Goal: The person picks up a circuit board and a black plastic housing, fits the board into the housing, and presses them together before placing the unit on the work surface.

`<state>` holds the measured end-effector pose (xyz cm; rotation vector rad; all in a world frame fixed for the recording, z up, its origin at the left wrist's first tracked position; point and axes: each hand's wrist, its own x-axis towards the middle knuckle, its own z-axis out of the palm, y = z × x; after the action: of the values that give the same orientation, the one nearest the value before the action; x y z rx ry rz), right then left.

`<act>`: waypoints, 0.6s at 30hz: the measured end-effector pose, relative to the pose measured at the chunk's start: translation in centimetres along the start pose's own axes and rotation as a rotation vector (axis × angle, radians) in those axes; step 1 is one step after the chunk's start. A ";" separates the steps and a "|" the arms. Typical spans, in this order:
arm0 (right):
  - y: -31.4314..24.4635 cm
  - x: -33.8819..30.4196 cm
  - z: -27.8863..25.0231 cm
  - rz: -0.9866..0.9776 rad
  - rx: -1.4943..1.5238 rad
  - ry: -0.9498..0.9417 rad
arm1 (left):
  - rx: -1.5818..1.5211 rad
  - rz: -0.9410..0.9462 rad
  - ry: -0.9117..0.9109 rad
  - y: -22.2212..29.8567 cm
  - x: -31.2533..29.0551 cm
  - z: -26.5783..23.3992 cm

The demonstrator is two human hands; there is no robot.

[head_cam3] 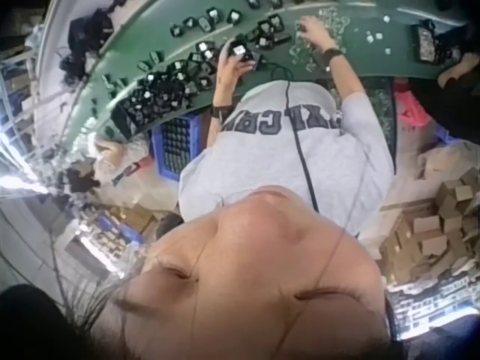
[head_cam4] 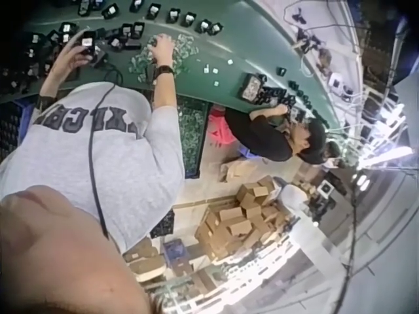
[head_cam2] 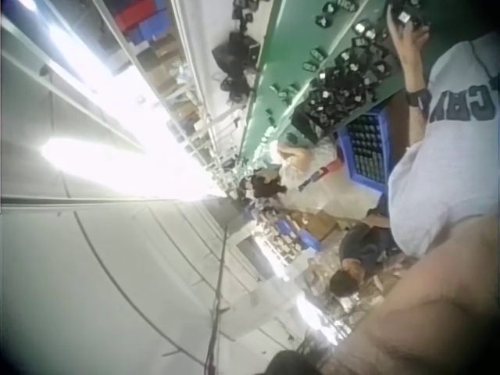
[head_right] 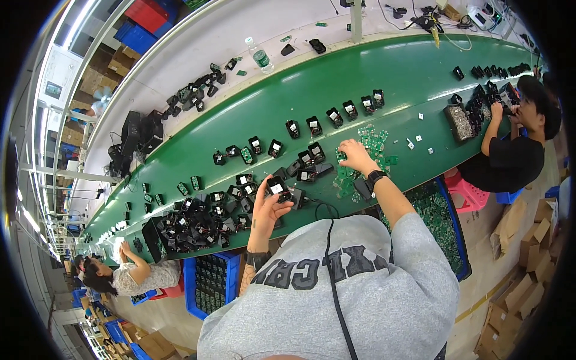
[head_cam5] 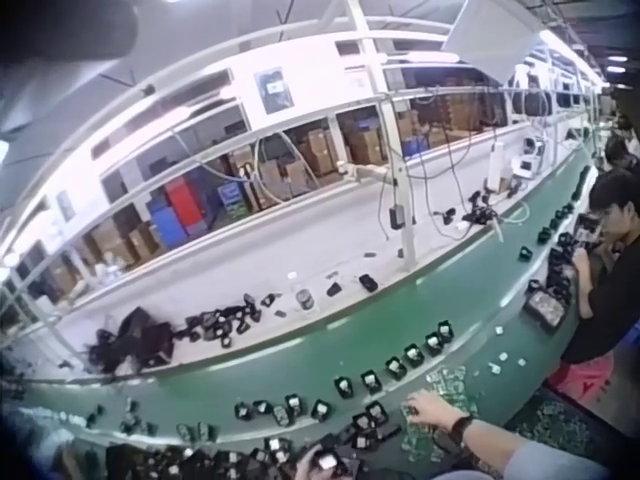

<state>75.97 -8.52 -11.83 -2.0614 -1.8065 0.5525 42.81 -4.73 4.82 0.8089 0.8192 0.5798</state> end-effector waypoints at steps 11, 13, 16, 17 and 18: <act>-16.5 -4.4 -6.1 -0.102 1.852 -0.132 | 0.228 0.218 -0.079 5.3 -1.4 3.7; -17.1 -4.7 -5.4 -0.084 1.986 -0.190 | 0.219 0.220 -0.097 5.3 -1.3 4.5; -16.9 -4.6 -4.9 -0.099 2.010 -0.184 | 0.246 0.218 -0.105 5.2 -1.0 5.2; -16.8 -4.7 -4.8 -0.125 2.024 -0.191 | 0.245 0.216 -0.106 5.2 -0.9 5.3; -16.7 -4.8 -4.8 -0.122 2.023 -0.190 | 0.258 0.215 -0.112 5.1 -0.8 5.3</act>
<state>63.50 -11.13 0.97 -0.4250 -0.4977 1.5579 45.97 -4.50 11.51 1.1656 0.7166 0.6202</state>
